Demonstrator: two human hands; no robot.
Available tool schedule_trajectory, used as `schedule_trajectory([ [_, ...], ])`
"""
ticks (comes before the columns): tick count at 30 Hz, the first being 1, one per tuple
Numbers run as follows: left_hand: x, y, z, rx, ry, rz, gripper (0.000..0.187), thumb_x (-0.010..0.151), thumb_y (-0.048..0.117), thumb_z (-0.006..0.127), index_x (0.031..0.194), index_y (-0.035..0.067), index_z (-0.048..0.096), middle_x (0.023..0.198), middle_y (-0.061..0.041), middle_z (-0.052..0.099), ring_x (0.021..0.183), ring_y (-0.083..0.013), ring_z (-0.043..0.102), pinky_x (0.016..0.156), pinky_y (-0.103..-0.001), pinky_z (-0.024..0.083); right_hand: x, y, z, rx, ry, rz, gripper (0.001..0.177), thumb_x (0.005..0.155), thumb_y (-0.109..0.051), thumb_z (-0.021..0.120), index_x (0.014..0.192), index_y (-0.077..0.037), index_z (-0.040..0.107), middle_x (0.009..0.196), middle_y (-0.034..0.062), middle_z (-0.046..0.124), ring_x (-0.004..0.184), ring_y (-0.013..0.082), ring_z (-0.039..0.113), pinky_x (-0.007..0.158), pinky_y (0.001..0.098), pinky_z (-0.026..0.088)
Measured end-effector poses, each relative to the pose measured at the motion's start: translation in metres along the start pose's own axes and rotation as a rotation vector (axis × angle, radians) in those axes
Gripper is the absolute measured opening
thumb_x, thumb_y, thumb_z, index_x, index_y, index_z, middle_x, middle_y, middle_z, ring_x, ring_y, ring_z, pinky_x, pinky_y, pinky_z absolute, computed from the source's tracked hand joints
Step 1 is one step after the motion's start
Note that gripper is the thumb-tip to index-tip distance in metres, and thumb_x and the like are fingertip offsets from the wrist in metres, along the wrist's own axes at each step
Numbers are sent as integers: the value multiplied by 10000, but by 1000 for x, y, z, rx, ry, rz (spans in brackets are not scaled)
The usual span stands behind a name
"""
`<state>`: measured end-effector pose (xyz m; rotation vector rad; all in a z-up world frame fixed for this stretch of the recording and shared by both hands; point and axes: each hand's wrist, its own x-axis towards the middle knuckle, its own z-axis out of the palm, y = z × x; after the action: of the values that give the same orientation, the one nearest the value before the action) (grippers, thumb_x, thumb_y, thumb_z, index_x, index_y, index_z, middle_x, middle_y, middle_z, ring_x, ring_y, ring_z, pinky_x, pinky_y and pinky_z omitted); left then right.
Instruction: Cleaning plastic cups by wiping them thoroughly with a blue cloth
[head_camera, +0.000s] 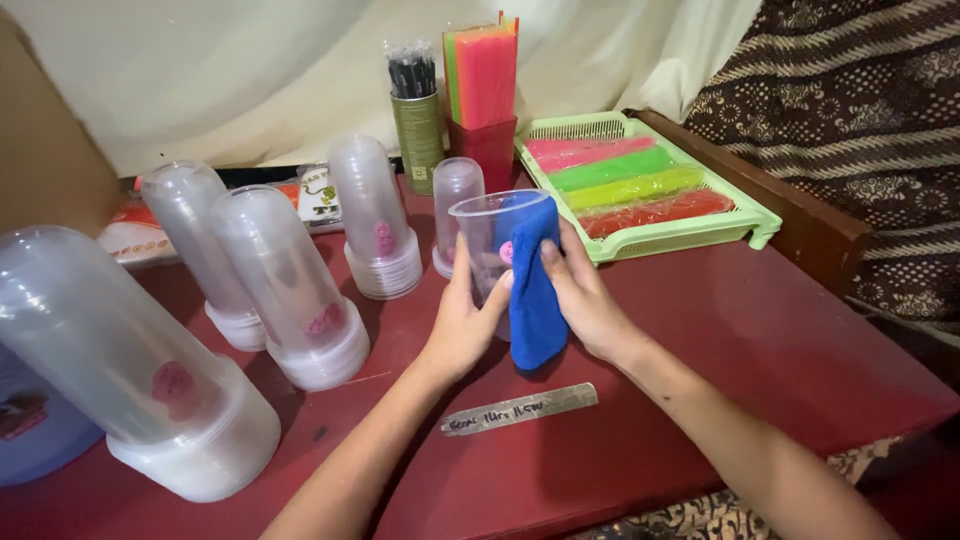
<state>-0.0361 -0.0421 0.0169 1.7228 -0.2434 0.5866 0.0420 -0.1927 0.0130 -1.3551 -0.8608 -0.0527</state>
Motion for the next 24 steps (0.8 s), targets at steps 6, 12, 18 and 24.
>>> schedule_trajectory([
  [6,-10,43,7,-65,-32,-37,685,1070,349,331,1612,-5,106,1485,-370,438,1341,-498,489,1117,-565,413,-3,-14,6,-54,36,17,561,1112,-401,350,1587,-106,315,1596,143,394,1489,260,332,1258,473,216],
  [12,7,-26,-1,-127,37,-31,835,1026,267,572,1636,102,27,1462,-258,512,1271,-353,595,1063,-484,507,1,-10,2,-51,63,9,575,1114,-394,373,1588,-75,304,1578,160,399,1467,270,340,1259,505,190],
  [18,8,-32,-1,135,102,223,814,947,253,737,1592,35,291,1489,-223,445,1383,-356,491,1167,-489,394,-1,-8,-1,-98,-7,-23,589,1100,-391,414,1587,-83,292,1578,180,391,1479,295,322,1257,529,181],
  [24,4,-3,-5,-86,84,206,588,1132,354,240,1610,15,191,1520,-273,424,1259,-375,612,1089,-499,488,0,-9,-3,-212,-29,-112,561,1137,-333,295,1601,-26,223,1636,231,272,1534,362,199,1271,553,117],
])
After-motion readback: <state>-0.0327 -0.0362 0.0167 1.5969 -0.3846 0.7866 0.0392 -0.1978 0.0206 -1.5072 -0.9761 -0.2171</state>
